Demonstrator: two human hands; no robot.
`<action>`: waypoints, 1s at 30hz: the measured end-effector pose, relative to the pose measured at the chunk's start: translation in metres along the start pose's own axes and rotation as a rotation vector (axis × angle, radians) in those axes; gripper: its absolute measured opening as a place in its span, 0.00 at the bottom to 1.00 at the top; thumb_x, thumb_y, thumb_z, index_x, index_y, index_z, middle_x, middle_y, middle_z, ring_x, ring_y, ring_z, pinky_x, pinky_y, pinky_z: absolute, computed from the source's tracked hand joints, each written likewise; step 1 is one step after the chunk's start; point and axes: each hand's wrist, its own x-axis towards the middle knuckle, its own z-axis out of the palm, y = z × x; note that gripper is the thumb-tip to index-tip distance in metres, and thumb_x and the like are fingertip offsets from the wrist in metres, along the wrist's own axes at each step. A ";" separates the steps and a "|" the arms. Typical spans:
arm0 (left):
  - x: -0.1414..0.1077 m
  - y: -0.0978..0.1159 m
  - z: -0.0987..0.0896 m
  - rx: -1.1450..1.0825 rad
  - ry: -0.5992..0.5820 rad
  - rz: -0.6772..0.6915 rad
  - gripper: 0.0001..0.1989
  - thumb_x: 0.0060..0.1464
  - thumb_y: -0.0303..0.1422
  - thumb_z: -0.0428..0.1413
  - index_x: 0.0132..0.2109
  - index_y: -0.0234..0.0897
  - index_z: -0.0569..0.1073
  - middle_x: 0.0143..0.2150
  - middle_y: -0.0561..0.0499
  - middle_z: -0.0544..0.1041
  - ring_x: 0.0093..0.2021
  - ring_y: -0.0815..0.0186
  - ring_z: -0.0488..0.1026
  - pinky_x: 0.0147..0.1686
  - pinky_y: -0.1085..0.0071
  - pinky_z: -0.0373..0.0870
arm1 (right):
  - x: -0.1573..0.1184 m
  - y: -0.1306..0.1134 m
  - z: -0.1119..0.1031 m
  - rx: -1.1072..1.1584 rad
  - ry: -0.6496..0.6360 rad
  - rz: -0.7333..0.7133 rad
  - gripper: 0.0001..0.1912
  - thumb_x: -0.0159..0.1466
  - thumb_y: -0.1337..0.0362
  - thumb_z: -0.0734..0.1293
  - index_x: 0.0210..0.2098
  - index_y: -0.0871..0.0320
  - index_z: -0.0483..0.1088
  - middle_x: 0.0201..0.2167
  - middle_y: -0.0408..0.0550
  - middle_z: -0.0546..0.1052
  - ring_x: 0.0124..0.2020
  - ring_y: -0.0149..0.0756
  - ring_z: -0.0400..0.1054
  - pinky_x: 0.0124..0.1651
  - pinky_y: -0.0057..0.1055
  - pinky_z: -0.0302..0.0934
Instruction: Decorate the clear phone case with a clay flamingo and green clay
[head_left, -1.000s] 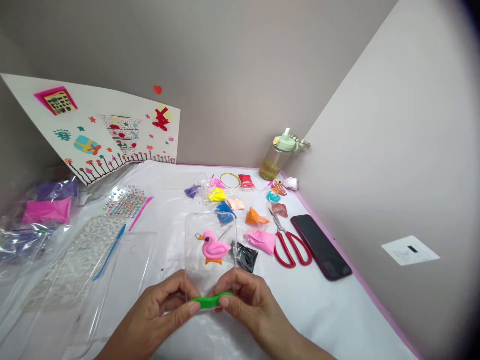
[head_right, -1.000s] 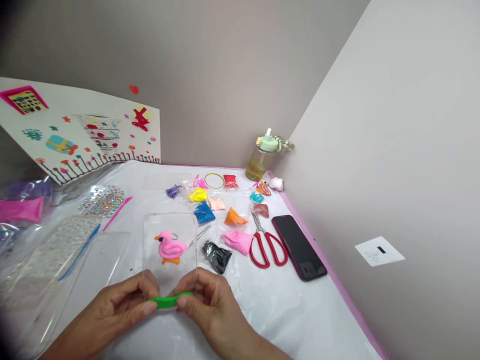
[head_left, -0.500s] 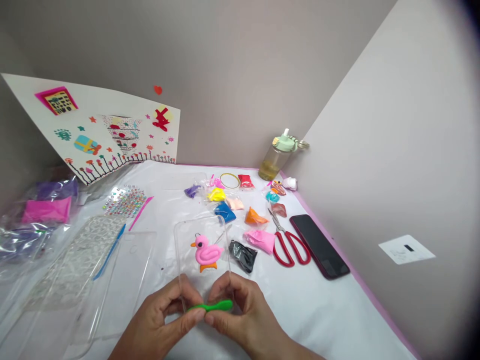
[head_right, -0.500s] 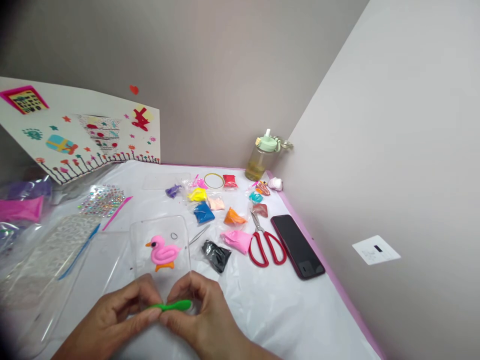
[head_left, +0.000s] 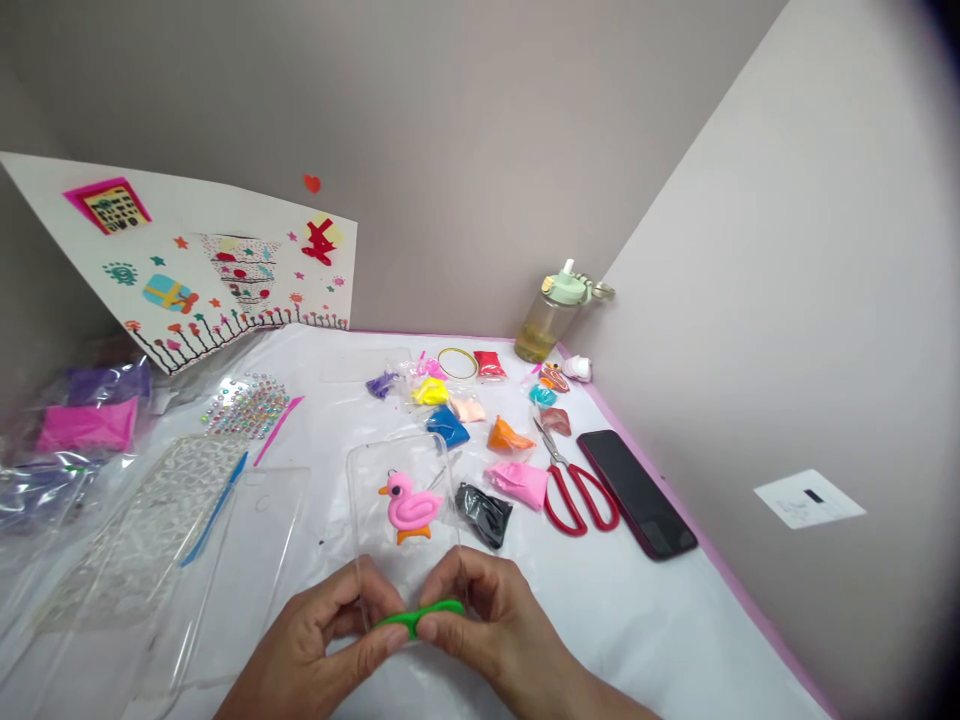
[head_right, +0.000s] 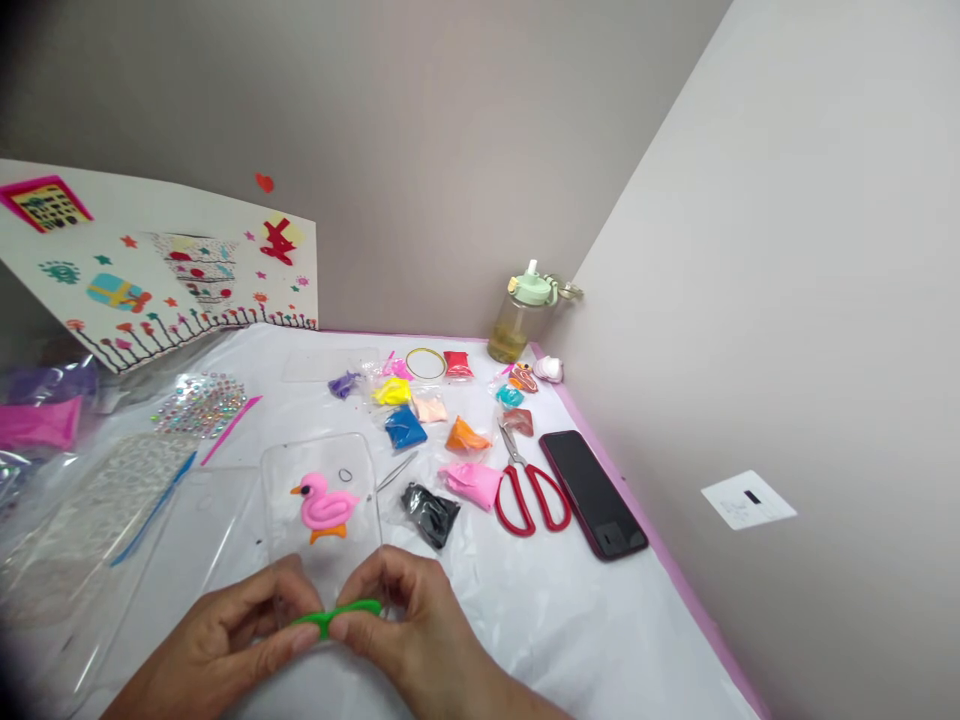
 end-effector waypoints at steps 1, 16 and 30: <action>0.001 0.001 0.000 -0.003 0.004 -0.002 0.14 0.54 0.46 0.62 0.33 0.40 0.76 0.30 0.55 0.75 0.34 0.64 0.72 0.35 0.72 0.67 | 0.000 0.000 -0.001 -0.001 -0.007 -0.007 0.13 0.54 0.60 0.77 0.29 0.59 0.72 0.26 0.40 0.71 0.30 0.30 0.61 0.35 0.27 0.54; 0.000 0.006 -0.003 0.025 0.077 0.005 0.15 0.52 0.48 0.63 0.32 0.41 0.77 0.30 0.54 0.74 0.34 0.62 0.72 0.37 0.71 0.68 | 0.000 -0.011 -0.003 0.026 0.056 -0.029 0.17 0.54 0.53 0.78 0.28 0.59 0.72 0.26 0.42 0.73 0.31 0.32 0.65 0.37 0.28 0.57; -0.002 0.011 0.003 0.044 0.058 0.018 0.15 0.53 0.48 0.62 0.32 0.41 0.76 0.30 0.53 0.75 0.34 0.62 0.72 0.35 0.71 0.68 | 0.000 -0.008 0.002 0.073 -0.003 -0.063 0.23 0.46 0.55 0.82 0.32 0.58 0.71 0.30 0.40 0.72 0.33 0.30 0.64 0.38 0.27 0.57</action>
